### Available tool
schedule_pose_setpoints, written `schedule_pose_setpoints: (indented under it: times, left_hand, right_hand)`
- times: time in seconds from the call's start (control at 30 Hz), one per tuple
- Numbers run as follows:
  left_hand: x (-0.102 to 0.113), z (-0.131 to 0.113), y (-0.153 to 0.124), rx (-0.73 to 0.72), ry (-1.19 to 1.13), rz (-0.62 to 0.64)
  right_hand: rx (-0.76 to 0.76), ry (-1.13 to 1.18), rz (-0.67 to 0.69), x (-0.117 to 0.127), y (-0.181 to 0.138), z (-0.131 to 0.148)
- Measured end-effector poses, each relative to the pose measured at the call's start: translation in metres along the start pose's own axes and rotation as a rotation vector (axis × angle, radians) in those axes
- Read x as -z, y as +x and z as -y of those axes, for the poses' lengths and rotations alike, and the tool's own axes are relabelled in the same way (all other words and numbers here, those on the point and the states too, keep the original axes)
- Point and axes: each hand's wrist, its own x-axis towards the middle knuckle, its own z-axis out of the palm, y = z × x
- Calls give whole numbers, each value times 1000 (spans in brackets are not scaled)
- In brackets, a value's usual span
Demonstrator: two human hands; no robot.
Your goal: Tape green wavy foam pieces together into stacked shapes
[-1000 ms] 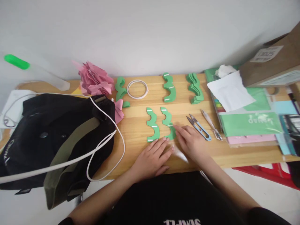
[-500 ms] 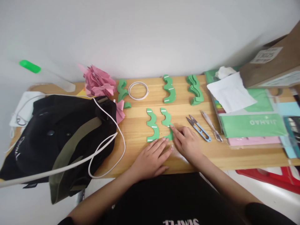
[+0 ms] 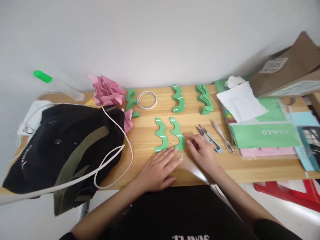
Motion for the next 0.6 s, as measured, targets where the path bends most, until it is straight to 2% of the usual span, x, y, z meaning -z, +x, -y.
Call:
schedule_pose_setpoints:
  times: [0.1, 0.23, 0.37, 0.6]
  left_hand:
    - [5, 0, -3, -37, -108, -72]
    - [14, -3, -7, 15, -422, -174]
    - [18, -6, -11, 127, -639, -158]
    - [14, -9, -11, 127, -728, -127]
  right_hand:
    - [-213, 266, 27, 11, -1, 9]
    - [-445, 611, 238, 19, -8, 26]
    - [-498, 745, 343, 19, -16, 39]
    - [-501, 769, 309, 17, -18, 47]
